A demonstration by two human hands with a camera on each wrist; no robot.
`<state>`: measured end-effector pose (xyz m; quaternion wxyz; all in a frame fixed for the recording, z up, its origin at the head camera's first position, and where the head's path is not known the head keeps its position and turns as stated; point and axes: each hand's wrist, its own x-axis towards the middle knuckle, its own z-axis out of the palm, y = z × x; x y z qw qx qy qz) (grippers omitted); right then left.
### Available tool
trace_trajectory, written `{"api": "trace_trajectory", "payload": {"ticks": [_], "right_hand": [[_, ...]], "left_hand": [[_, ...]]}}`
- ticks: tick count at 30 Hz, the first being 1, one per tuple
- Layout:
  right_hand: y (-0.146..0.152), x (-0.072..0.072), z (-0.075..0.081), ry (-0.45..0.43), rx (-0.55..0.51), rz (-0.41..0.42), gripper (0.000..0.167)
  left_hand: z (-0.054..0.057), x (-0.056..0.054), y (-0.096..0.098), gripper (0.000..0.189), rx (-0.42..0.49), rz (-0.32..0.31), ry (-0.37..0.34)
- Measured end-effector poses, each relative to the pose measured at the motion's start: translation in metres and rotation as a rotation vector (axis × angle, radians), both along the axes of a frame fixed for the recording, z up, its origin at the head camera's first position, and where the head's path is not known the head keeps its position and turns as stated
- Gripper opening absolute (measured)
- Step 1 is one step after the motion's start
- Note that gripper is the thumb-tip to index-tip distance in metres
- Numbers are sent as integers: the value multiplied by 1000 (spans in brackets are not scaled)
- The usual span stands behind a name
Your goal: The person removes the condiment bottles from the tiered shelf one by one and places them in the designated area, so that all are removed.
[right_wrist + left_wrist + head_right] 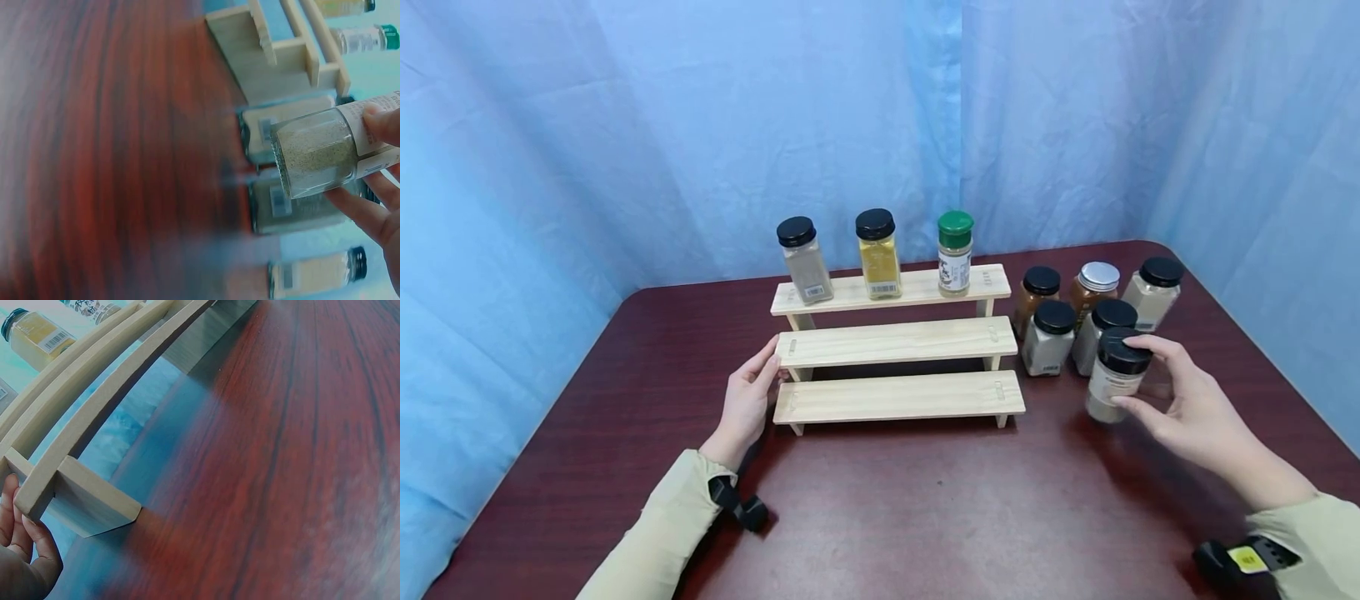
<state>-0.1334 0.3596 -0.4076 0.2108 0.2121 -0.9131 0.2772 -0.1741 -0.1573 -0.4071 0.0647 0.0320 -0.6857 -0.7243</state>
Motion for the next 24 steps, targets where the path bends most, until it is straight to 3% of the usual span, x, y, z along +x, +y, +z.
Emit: {"api": "trace_trajectory", "payload": {"ticks": [4, 7, 12, 19, 24], "right_hand": [[30, -8, -24, -47, 63, -77, 112], [45, -10, -29, -75, 62, -111, 113], [64, -16, -34, -76, -18, -133, 104], [79, -26, -35, 36, -128, -112, 76], [87, -38, -33, 58, -142, -145, 75]], "left_hand": [[0, 0, 0, 42, -9, -1, -6], [0, 0, 0, 42, -9, -2, -3], [-1, 0, -1, 43, -14, 3, 2], [-1, 1, 1, 42, -12, 3, -10], [-1, -1, 0, 42, -22, 3, 5]]}}
